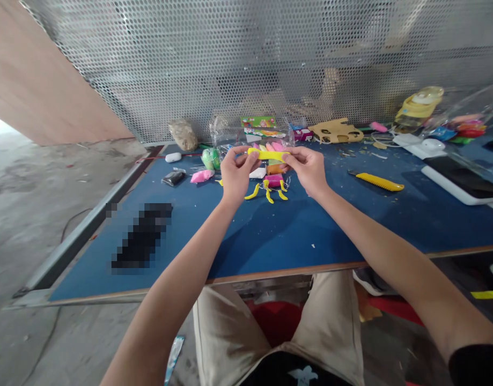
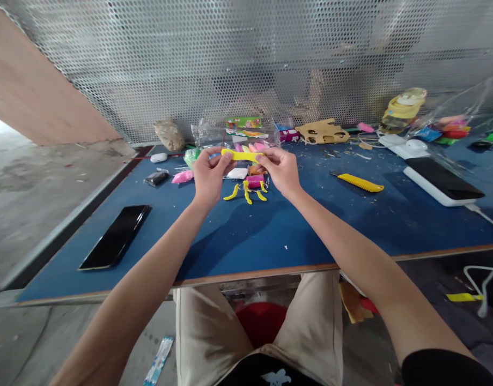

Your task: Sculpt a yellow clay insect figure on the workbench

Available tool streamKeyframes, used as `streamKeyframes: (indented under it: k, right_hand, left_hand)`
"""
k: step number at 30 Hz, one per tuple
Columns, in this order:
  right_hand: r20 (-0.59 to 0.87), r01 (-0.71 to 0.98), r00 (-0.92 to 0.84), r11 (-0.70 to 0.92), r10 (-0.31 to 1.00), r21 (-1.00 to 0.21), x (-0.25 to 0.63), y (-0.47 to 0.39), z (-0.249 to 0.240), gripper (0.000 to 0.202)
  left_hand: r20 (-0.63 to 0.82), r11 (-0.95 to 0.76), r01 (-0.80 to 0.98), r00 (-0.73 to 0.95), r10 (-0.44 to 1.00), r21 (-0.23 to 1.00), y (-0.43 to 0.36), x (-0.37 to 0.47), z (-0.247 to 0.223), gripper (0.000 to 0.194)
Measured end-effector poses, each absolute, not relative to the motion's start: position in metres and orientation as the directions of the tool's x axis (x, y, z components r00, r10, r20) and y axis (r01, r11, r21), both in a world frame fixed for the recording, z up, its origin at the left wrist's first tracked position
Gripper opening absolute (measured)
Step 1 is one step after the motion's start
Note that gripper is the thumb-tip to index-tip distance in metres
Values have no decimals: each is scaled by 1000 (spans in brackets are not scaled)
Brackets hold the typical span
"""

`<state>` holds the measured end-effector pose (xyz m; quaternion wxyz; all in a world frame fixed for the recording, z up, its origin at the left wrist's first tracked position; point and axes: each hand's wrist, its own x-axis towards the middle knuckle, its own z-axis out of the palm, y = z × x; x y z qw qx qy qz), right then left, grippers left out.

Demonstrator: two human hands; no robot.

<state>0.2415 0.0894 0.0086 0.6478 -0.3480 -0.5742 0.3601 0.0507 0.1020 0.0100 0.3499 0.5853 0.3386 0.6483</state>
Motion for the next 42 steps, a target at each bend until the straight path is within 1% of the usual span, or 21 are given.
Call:
streamKeyframes:
  k: [4, 8, 11, 13, 15, 18, 20, 22, 24, 27, 28, 30, 33, 35, 39, 42]
  right_hand:
    - [445, -146, 102, 456, 890, -878, 238, 87, 8, 42]
    - [383, -276, 23, 374, 923, -885, 226, 78, 12, 44]
    - [365, -369, -34, 328, 931, -870, 220, 72, 16, 39]
    - [371, -408, -78, 310, 926, -859, 219, 69, 17, 38]
    - [376, -403, -114, 303, 920, -863, 219, 69, 17, 41]
    - [365, -337, -132, 305, 922, -891, 221, 72, 12, 50]
    - [361, -305, -122, 311, 925, -900, 223, 76, 8, 52]
    - [383, -273, -108, 343, 918, -899, 225, 80, 5, 52]
    - [437, -197, -113, 411, 892, -890, 229, 83, 5, 52]
    - [527, -10, -159, 532, 835, -846, 236, 83, 8, 59]
    - [549, 53, -176, 565, 817, -824, 238, 83, 10, 61]
    - [586, 153, -194, 614, 787, -774, 243, 81, 12, 64]
    - [616, 235, -207, 650, 760, -723, 247, 80, 15, 59]
    - [605, 231, -186, 633, 774, -739, 247, 81, 14, 56]
    - [530, 102, -148, 546, 835, -832, 243, 83, 11, 57]
    - [522, 58, -154, 536, 839, -843, 241, 84, 8, 54]
  left_hand:
    - [656, -642, 142, -97, 749, 754, 88, 53, 17, 21]
    - [767, -720, 300, -71, 637, 626, 83, 58, 16, 17]
    - [856, -789, 426, 62, 513, 442, 87, 59, 10, 18]
    - [882, -823, 467, 167, 441, 323, 91, 59, 8, 21]
    - [881, -822, 503, 216, 420, 269, 93, 58, 7, 23]
    - [868, -802, 546, 248, 430, 241, 93, 57, 10, 24]
    - [862, -808, 543, 274, 427, 228, 90, 57, 13, 34]
    - [852, -821, 510, 282, 441, 256, 88, 56, 16, 49]
    - [823, -828, 424, 266, 502, 368, 87, 56, 17, 55]
    - [695, -733, 275, 239, 678, 621, 88, 56, 15, 44]
    - [641, -683, 240, 235, 730, 690, 89, 57, 14, 42]
    - [558, -598, 190, 226, 799, 779, 91, 57, 12, 40]
    - [501, -531, 128, 206, 841, 838, 92, 56, 11, 41]
    - [485, -510, 107, 197, 852, 853, 92, 55, 11, 38]
    - [483, -498, 59, 169, 859, 865, 91, 54, 15, 38]
    - [490, -506, 78, 159, 857, 859, 90, 53, 17, 37]
